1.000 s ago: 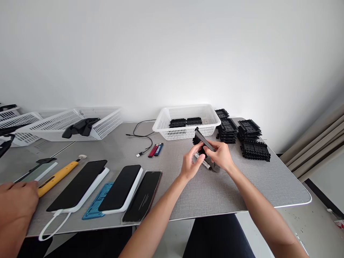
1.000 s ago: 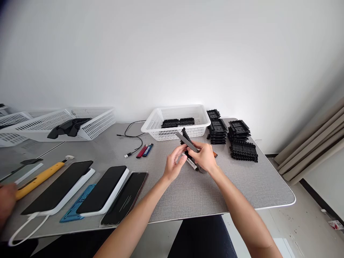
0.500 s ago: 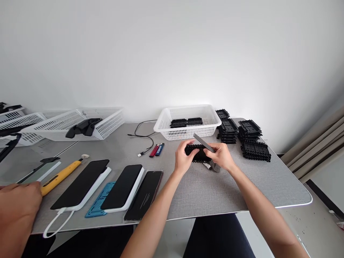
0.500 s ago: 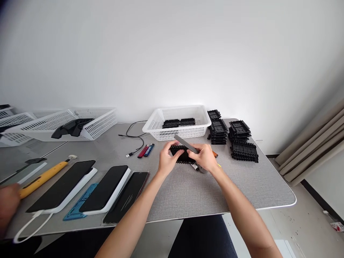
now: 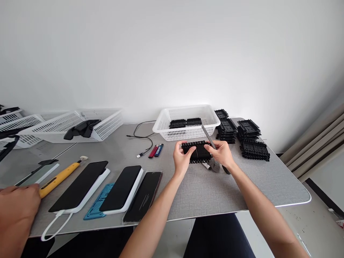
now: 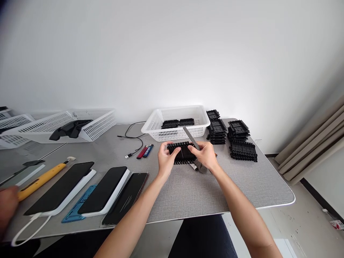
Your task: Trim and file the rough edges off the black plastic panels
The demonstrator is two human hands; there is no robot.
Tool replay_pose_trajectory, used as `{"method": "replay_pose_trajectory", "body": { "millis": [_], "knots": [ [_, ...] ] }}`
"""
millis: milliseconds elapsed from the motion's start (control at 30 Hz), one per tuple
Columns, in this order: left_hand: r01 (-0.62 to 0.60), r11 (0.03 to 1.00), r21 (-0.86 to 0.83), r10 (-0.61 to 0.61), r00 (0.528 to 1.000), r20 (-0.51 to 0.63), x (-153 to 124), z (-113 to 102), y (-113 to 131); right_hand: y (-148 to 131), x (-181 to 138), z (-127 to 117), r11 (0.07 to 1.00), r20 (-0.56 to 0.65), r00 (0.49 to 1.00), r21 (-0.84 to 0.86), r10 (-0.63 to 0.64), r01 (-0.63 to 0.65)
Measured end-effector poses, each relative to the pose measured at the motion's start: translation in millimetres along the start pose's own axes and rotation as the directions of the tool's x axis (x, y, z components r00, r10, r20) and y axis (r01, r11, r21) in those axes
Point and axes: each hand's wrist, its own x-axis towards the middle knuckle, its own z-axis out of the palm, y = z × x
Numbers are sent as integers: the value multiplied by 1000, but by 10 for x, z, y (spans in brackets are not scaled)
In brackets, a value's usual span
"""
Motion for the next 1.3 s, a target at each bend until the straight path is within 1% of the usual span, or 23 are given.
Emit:
{"method": "replay_pose_trajectory", "body": {
  "millis": [133,233,333,400,467,533,633,733,833,933,1100,1200,1300],
  "knots": [
    [21,998,-64,-17,998,57,-2,11,-45,8,5,-5,999,-9,1000,23,25,-25],
    [-23,995,-98,25,999,21,43,3,-104,18,9,3,999,-15,999,4,46,-46],
    [-84,993,-85,84,996,1,95,-20,-136,31,16,8,992,-67,990,29,122,-120],
    [-103,992,-66,106,994,40,116,-41,-131,38,22,-2,987,-96,983,45,156,-153],
    [-124,992,-39,127,988,88,119,-63,-110,38,27,-26,988,-94,984,24,151,-150],
    [-164,986,11,162,980,119,107,-81,-84,24,27,-55,991,-62,990,-40,126,-129],
    [-238,966,97,221,963,156,79,-99,-61,-23,13,-87,975,12,999,-218,53,-49],
    [-320,937,144,287,935,209,65,-110,-72,-75,-10,-95,916,86,996,-399,-17,50],
    [-375,914,157,338,915,219,65,-113,-101,-98,-25,-92,863,115,992,-494,-57,107],
    [-390,906,163,353,911,215,65,-114,-122,-98,-25,-97,841,122,986,-515,-116,163],
    [-422,894,149,383,894,232,59,-127,-88,-140,-28,-137,827,179,965,-501,-189,255],
    [-472,870,140,437,871,225,60,-140,-41,-194,-48,-158,825,183,962,-497,-204,269],
    [-536,832,140,504,838,211,69,-149,-7,-232,-72,-161,819,204,959,-505,-196,274]
  ]
}}
